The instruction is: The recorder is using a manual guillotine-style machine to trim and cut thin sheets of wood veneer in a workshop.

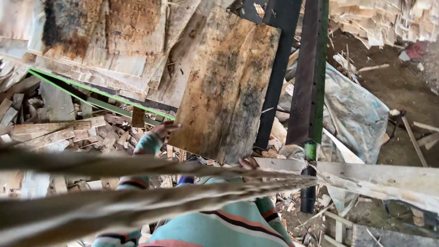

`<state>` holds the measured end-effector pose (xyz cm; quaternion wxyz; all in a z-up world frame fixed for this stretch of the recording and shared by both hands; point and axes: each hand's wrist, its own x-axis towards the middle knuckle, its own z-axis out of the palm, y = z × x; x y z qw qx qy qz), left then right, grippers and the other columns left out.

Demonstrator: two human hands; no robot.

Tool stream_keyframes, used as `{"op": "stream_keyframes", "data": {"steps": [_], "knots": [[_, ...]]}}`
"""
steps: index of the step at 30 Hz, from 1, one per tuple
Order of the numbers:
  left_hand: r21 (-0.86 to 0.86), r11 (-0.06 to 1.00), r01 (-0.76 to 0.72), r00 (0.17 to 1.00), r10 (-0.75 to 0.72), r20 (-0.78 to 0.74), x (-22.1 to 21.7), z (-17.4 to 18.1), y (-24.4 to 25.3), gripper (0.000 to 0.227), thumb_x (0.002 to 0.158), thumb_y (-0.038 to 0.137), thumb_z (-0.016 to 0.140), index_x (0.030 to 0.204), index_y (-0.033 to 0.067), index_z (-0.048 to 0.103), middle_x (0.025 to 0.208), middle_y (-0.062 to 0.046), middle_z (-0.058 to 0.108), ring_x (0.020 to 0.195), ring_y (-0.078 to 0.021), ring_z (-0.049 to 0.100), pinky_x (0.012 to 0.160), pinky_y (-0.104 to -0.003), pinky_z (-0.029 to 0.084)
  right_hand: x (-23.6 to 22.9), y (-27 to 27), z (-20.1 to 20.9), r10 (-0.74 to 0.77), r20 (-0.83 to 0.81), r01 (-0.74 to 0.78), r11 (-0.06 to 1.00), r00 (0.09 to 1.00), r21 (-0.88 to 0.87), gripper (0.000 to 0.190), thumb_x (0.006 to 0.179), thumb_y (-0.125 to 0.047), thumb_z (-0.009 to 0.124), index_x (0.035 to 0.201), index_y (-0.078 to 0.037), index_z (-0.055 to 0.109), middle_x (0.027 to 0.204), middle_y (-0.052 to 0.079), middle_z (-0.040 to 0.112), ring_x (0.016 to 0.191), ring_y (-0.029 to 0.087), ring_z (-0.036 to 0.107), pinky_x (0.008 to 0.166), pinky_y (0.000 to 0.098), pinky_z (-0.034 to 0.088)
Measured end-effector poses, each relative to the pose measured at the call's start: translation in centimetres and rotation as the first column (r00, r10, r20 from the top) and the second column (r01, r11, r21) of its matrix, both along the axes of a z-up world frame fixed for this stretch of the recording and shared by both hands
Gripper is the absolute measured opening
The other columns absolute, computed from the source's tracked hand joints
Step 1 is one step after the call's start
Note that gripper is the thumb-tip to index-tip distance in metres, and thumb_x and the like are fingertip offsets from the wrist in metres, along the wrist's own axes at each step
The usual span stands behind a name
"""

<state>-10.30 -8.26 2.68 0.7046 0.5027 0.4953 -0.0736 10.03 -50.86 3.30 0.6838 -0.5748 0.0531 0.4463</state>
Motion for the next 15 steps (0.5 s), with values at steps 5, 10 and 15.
{"op": "stream_keyframes", "data": {"steps": [5, 10, 15], "knots": [[0.381, 0.899, 0.218, 0.885, -0.346, 0.311, 2.1, -10.7, 3.4, 0.066, 0.093, 0.043, 0.08, 0.142, 0.0019, 0.064, 0.129, -0.012, 0.074, 0.114, -0.0255, 0.067, 0.1, -0.039, 0.049, -0.7, 1.5, -2.9, -0.056, -0.052, 0.064, 0.985, 0.997, 0.161, 0.049, 0.097, -0.011, 0.065, 0.144, -0.006, 0.052, 0.134, 0.013, 0.066, 0.114, 0.028, 0.063, 0.098, 0.0489, 0.052], [-0.075, 0.996, -0.044, 0.788, 0.08, 0.61, 3.4, -1.7, -0.6, 0.059, 0.097, 0.045, 0.065, 0.138, 0.0029, 0.061, 0.125, -0.011, 0.071, 0.105, -0.0327, 0.069, 0.094, -0.045, 0.052, -2.1, 2.9, -9.2, -0.128, -0.147, 0.172, 0.924, 0.981, 0.341, 0.045, 0.097, -0.003, 0.062, 0.141, -0.008, 0.052, 0.135, 0.01, 0.064, 0.118, 0.028, 0.062, 0.1, 0.0462, 0.053], [-0.581, 0.773, -0.254, 0.462, 0.625, 0.629, 1.9, -7.0, -6.9, 0.054, 0.1, 0.046, 0.05, 0.133, 0.004, 0.058, 0.12, -0.009, 0.068, 0.096, -0.0399, 0.071, 0.088, -0.051, 0.056, -3.5, 3.3, -10.2, -0.06, -0.258, 0.178, 0.866, 0.964, 0.466, 0.044, 0.097, 0.004, 0.059, 0.137, -0.01, 0.051, 0.137, 0.008, 0.063, 0.123, 0.028, 0.062, 0.102, 0.0434, 0.053]]}}
